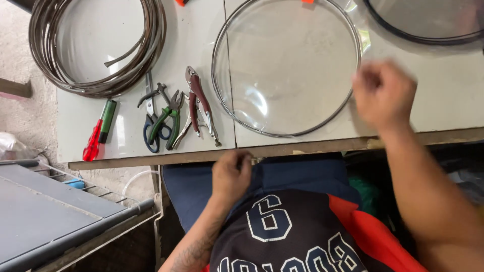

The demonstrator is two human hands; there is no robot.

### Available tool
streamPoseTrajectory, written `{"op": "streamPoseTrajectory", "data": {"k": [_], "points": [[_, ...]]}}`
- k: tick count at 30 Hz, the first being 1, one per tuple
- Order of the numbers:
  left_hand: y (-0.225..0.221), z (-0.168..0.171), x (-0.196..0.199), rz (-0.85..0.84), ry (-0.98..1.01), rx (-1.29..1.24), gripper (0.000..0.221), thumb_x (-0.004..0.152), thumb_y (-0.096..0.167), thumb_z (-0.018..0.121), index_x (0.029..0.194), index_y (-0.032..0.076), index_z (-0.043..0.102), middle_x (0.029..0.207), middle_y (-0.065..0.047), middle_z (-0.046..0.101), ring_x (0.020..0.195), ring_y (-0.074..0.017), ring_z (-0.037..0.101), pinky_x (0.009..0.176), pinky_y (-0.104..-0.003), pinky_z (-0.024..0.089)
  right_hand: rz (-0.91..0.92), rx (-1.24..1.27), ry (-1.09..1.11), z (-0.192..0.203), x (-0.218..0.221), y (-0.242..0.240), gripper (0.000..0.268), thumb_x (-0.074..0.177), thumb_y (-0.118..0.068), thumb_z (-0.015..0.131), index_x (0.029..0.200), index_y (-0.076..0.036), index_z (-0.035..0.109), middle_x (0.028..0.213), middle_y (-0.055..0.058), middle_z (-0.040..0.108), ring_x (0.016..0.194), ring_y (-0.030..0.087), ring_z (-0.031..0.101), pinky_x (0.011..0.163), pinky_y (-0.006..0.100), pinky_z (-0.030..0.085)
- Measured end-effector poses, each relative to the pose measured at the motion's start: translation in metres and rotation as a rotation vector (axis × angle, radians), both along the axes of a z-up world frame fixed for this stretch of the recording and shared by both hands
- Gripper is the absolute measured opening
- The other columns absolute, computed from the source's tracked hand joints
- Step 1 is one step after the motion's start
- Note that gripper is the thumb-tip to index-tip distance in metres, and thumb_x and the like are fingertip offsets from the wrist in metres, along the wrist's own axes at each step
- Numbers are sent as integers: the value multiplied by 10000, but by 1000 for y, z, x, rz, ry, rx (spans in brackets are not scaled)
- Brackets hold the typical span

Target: Assembling a drumhead by fitting a plastic film into a metal hoop and securing it with clamps and pliers

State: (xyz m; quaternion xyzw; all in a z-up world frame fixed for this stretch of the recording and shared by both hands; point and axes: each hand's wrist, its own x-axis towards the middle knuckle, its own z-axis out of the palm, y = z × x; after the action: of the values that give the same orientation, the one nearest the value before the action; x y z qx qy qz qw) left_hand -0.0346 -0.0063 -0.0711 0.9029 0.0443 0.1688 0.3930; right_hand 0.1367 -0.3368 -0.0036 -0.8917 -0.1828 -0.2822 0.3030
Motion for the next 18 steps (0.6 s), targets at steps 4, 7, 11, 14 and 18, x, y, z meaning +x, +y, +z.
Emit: {"op": "streamPoseTrajectory", "data": {"k": [4, 7, 11, 14, 18], "points": [[-20, 6, -4, -148, 148, -172, 95, 862, 186, 729, 930, 143, 779, 778, -64, 754, 770, -316, 740, 675, -388, 583, -134, 167, 438, -46, -88, 6, 141, 955, -268, 827, 963, -136, 777, 760, 52, 717, 727, 239, 710, 649, 339, 549], [-26, 20, 10, -143, 331, -253, 149, 874, 251, 715, 977, 167, 783, 815, -97, 765, 849, -344, 740, 715, -439, 576, -106, 233, 586, -49, -114, 29, 248, 886, -207, 815, 1123, -177, 750, 758, 56, 733, 639, 196, 698, 591, 320, 544], [-35, 11, 15, -144, 548, -465, 228, 870, 327, 711, 1012, 164, 784, 806, -89, 768, 833, -291, 752, 725, -388, 561, 14, 210, 741, -17, -117, 52, 383, 844, -132, 776, 1222, -117, 724, 720, 141, 740, 591, 271, 692, 561, 411, 528], [-43, 9, 12, -126, 574, -566, 192, 874, 272, 706, 998, 152, 790, 778, -103, 763, 801, -269, 751, 696, -361, 561, 61, 104, 595, -35, -110, 50, 343, 835, -129, 816, 1173, -160, 776, 655, 74, 726, 564, 269, 699, 522, 386, 541], [-37, 8, -2, -99, 541, -569, 196, 861, 250, 714, 975, 114, 796, 778, -127, 759, 805, -268, 745, 700, -364, 566, 56, -4, 444, -54, -105, 44, 249, 908, -159, 801, 1156, -164, 784, 663, 79, 718, 615, 275, 706, 546, 407, 575]]}}
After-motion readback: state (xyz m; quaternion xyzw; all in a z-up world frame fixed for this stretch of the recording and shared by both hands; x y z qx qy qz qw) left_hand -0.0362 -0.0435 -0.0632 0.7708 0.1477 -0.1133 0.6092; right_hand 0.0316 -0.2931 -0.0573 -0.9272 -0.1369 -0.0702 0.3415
